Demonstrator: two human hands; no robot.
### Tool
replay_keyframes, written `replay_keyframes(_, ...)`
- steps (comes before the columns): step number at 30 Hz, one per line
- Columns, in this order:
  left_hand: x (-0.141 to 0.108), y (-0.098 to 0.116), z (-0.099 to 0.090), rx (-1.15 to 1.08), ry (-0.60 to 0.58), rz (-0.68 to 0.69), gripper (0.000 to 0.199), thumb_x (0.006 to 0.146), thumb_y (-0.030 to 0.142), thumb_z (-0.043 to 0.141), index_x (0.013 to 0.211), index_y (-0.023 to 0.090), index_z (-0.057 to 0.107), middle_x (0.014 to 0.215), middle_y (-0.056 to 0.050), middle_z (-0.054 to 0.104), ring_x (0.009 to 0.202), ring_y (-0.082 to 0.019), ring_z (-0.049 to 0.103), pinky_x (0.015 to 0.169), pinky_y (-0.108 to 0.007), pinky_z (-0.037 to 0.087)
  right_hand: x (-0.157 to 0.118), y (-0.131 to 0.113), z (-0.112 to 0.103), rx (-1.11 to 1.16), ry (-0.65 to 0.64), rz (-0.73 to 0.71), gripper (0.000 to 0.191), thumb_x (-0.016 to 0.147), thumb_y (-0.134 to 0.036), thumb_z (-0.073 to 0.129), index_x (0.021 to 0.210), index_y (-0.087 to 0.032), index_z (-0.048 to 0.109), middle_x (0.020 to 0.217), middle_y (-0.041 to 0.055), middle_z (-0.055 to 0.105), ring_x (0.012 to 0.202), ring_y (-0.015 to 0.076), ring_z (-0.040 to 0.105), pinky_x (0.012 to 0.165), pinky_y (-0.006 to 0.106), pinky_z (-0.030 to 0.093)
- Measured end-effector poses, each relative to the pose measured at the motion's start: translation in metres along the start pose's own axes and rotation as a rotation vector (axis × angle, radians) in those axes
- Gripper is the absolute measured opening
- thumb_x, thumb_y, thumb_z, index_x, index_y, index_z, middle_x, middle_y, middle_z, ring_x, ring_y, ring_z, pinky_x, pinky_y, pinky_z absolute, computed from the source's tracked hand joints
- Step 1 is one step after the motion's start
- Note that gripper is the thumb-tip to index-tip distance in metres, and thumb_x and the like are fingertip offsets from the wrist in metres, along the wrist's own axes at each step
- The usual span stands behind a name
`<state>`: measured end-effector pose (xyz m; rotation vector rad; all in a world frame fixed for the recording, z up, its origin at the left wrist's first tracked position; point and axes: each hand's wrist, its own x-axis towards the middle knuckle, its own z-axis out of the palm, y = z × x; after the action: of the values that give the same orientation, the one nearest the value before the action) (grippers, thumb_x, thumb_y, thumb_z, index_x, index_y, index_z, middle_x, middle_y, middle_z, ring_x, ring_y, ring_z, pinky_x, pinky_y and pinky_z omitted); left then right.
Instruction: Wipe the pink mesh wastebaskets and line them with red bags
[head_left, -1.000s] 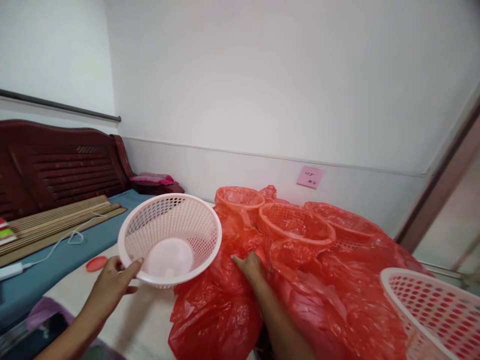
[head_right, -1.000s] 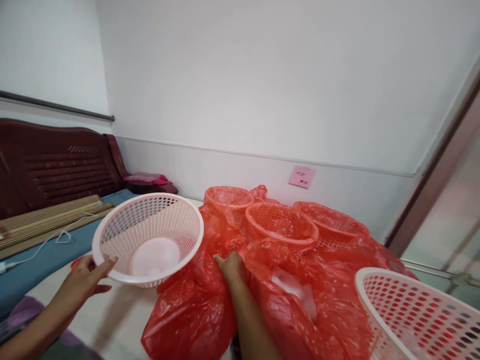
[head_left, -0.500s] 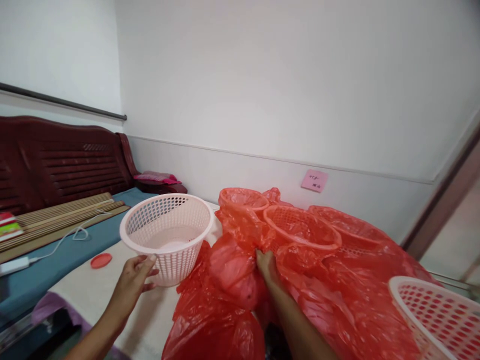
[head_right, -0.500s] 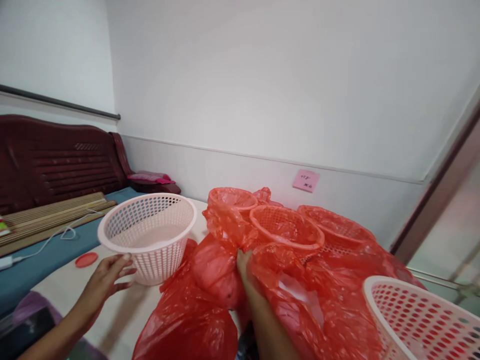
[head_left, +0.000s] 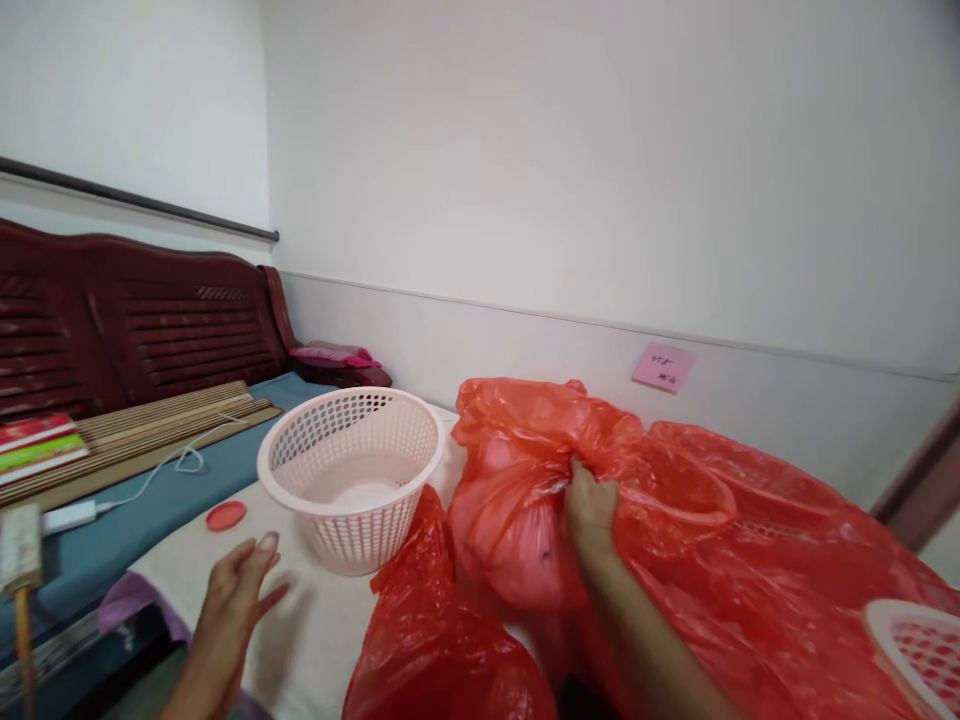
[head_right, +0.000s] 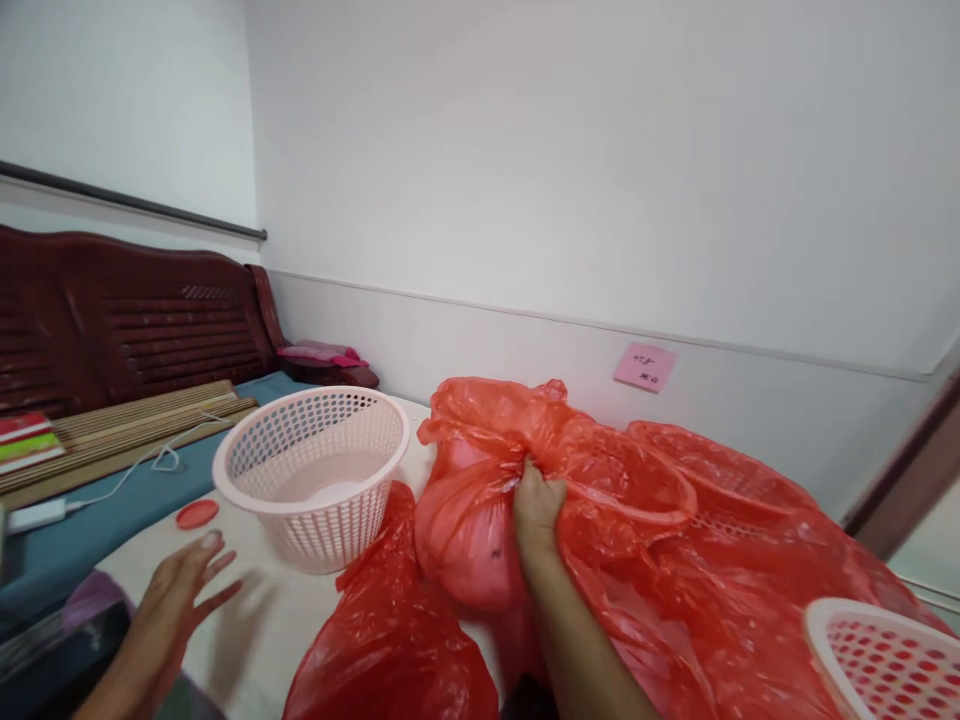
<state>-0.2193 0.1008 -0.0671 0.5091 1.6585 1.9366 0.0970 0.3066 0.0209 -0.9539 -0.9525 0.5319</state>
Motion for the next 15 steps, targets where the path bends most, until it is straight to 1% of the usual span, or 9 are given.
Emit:
replay_keyframes(1,0.005,0.009,0.001,0.02,0.01,0.035,0.06,0.071,0.062,0.061,0.117,0.026,0.047,0.141,-0.009,0.043,0.127,-0.03,0.046,0.083,-0.042,0.056,0.002,-0.012,0.005,0.054,0.035,-0.017,0.024,0.068,-0.042,0.059,0.069,-0.018,0.059,0.066,0.0008,0.062,0.068,0.0182,0.06,0.064,0.032,0.048)
replay_keyframes(3,0.018,0.029,0.01,0.077,0.022,0.111,0.066,0.073,0.059,0.061,0.125,0.025,0.042,0.146,-0.011,0.037,0.131,-0.03,0.042,0.094,-0.048,0.05,0.007,-0.038,0.014,0.16,0.107,-0.058,0.022,0.067,-0.039,0.061,0.072,-0.018,0.058,0.071,0.0001,0.063,0.068,0.0162,0.06,0.066,0.031,0.048)
replay_keyframes(4,0.024,0.038,0.016,0.094,0.023,0.136,0.069,0.071,0.057,0.063,0.127,0.024,0.04,0.146,-0.012,0.038,0.13,-0.031,0.042,0.097,-0.049,0.047,0.01,-0.051,0.019,0.212,0.139,-0.083,0.021,0.066,-0.038,0.061,0.073,-0.018,0.057,0.073,-0.0004,0.063,0.068,0.0152,0.06,0.068,0.031,0.049)
replay_keyframes(6,0.033,0.049,0.03,0.119,0.003,0.177,0.067,0.068,0.047,0.068,0.126,0.022,0.044,0.137,-0.01,0.048,0.123,-0.03,0.049,0.099,-0.048,0.045,0.013,-0.08,0.028,0.31,0.181,-0.149,0.02,0.066,-0.037,0.062,0.074,-0.019,0.055,0.077,-0.0012,0.062,0.071,0.0141,0.06,0.072,0.031,0.05)
replay_keyframes(8,0.035,0.052,0.04,0.14,-0.011,0.211,0.063,0.066,0.036,0.068,0.123,0.02,0.046,0.125,-0.009,0.057,0.114,-0.029,0.055,0.095,-0.044,0.048,0.014,-0.111,0.038,0.389,0.195,-0.228,0.019,0.067,-0.035,0.061,0.076,-0.019,0.055,0.08,-0.0012,0.061,0.076,0.0144,0.061,0.077,0.032,0.05)
replay_keyframes(9,0.033,0.051,0.043,0.149,-0.011,0.222,0.062,0.066,0.032,0.067,0.123,0.02,0.046,0.121,-0.009,0.059,0.111,-0.029,0.057,0.093,-0.043,0.049,0.013,-0.126,0.043,0.425,0.194,-0.271,0.019,0.068,-0.034,0.061,0.078,-0.02,0.055,0.083,-0.0006,0.062,0.079,0.0149,0.062,0.08,0.032,0.05)
replay_keyframes(12,0.021,0.046,0.048,0.182,-0.008,0.237,0.063,0.066,0.025,0.061,0.127,0.019,0.043,0.121,-0.009,0.057,0.108,-0.028,0.057,0.091,-0.041,0.049,0.009,-0.17,0.058,0.527,0.182,-0.392,0.018,0.07,-0.033,0.062,0.084,-0.024,0.056,0.095,0.0014,0.064,0.089,0.0161,0.062,0.086,0.034,0.051)
replay_keyframes(14,0.01,0.045,0.049,0.208,-0.019,0.236,0.064,0.067,0.022,0.057,0.129,0.02,0.04,0.124,-0.01,0.054,0.11,-0.028,0.055,0.093,-0.041,0.047,0.004,-0.192,0.068,0.619,0.161,-0.451,0.016,0.071,-0.031,0.063,0.084,-0.027,0.056,0.099,0.0021,0.065,0.093,0.0166,0.062,0.089,0.033,0.05)
replay_keyframes(15,0.005,0.046,0.049,0.22,-0.031,0.234,0.064,0.067,0.021,0.055,0.129,0.02,0.04,0.124,-0.01,0.053,0.11,-0.028,0.055,0.092,-0.041,0.047,0.001,-0.2,0.074,0.663,0.143,-0.458,0.015,0.071,-0.03,0.062,0.084,-0.027,0.056,0.099,0.0022,0.065,0.094,0.0166,0.062,0.089,0.033,0.05)
